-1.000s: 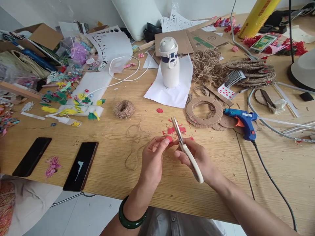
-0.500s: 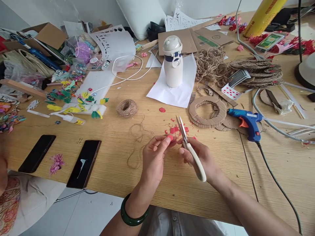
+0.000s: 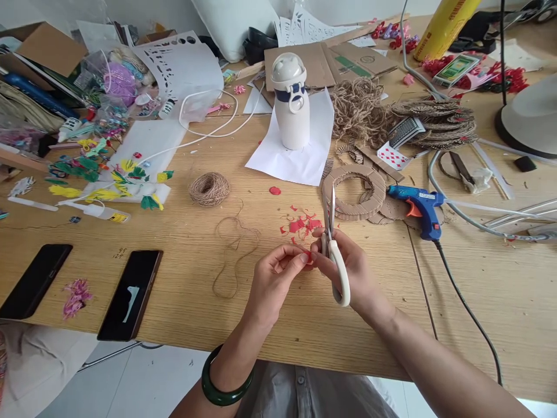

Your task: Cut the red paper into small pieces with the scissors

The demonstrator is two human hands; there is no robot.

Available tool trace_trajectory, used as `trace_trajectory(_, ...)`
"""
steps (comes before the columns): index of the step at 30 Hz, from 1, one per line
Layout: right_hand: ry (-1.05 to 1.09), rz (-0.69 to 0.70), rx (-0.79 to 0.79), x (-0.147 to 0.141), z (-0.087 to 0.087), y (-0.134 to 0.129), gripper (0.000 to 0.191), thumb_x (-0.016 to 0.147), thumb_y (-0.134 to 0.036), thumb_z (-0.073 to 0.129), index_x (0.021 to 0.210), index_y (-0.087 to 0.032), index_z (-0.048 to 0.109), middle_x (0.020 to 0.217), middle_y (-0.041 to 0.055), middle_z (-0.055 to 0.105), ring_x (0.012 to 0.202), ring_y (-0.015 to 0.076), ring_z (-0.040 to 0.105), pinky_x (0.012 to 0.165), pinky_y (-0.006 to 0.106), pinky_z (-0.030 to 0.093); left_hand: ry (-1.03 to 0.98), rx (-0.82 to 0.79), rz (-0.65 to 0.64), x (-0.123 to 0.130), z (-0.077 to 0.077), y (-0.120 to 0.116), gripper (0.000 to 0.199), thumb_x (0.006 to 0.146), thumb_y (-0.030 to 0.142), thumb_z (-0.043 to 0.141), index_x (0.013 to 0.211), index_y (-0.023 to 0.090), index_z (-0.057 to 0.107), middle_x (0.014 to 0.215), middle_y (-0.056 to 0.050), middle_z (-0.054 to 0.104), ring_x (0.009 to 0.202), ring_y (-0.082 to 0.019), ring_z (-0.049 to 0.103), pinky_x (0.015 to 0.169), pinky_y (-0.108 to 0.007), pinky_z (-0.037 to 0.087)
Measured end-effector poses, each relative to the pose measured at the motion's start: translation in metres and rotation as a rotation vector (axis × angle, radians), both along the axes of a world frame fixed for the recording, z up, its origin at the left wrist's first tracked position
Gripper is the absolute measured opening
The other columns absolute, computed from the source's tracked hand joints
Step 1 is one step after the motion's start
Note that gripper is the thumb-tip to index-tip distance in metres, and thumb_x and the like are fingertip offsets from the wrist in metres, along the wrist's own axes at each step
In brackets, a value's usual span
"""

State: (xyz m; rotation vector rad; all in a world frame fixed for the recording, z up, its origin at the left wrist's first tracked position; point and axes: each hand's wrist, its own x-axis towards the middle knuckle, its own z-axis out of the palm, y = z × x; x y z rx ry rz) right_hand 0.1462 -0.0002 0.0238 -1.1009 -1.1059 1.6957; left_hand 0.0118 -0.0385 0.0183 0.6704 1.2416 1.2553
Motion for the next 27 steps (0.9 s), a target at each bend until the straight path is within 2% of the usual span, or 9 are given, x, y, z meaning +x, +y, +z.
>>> trace_trajectory(5,0.023,-0.067,-0.033,-0.001,0.000,-0.002,0.035,0.072,-0.028,0.077,0.098,-0.018,0.055,0.074,-0.0029,0.058,0.058,0.0089,0.048,0.053,0.023,0.040,0.001,-0.006,0.045,0.006,-0.007,-0.004,0.019,0.084,0.034,0.067,0.083,0.016,0.072,0.084,-0.006,0.073,0.079,-0.017,0.067,0.080,-0.031,0.054)
trace_trajectory(8,0.042,-0.078,-0.051,-0.001,0.000,-0.002,0.037,0.072,-0.029,0.078,0.098,-0.018,0.055,0.075,-0.0029,0.059,0.057,0.0087,0.049,0.053,0.023,0.041,-0.016,-0.001,0.063,0.011,-0.010,-0.006,0.016,0.079,0.031,0.073,0.086,0.017,0.071,0.084,-0.005,0.073,0.078,-0.016,0.067,0.078,-0.029,0.054)
trace_trajectory(12,0.057,-0.043,-0.074,-0.003,-0.002,-0.002,0.038,0.070,-0.031,0.079,0.095,-0.018,0.054,0.072,-0.0041,0.056,0.058,0.0092,0.049,0.054,0.023,0.040,-0.011,0.005,0.127,0.012,-0.010,-0.003,0.014,0.077,0.029,0.075,0.079,0.017,0.069,0.078,-0.002,0.072,0.074,-0.013,0.067,0.075,-0.026,0.053)
trace_trajectory(17,-0.050,0.138,-0.057,0.000,-0.002,0.000,0.039,0.073,-0.040,0.077,0.096,-0.017,0.055,0.066,-0.0043,0.053,0.055,0.0099,0.044,0.050,0.024,0.034,-0.002,0.002,0.150,0.001,-0.003,0.001,0.014,0.075,0.028,0.077,0.078,0.017,0.070,0.076,-0.001,0.072,0.073,-0.012,0.066,0.074,-0.024,0.051)
trace_trajectory(20,-0.111,0.248,0.009,0.002,0.001,0.000,0.038,0.074,-0.042,0.077,0.092,-0.014,0.058,0.064,-0.0048,0.048,0.056,0.0101,0.041,0.051,0.025,0.032,0.020,-0.018,0.153,-0.007,0.002,0.003,0.015,0.074,0.028,0.078,0.079,0.017,0.070,0.078,-0.001,0.071,0.074,-0.012,0.066,0.074,-0.024,0.051)
trace_trajectory(27,-0.171,0.385,0.091,0.005,0.007,0.000,0.038,0.075,-0.041,0.079,0.095,-0.013,0.063,0.070,-0.0040,0.047,0.062,0.0108,0.039,0.055,0.025,0.033,-0.022,0.002,0.102,-0.021,0.011,0.007,0.012,0.075,0.027,0.077,0.077,0.016,0.071,0.089,-0.003,0.073,0.081,-0.016,0.069,0.081,-0.030,0.054)
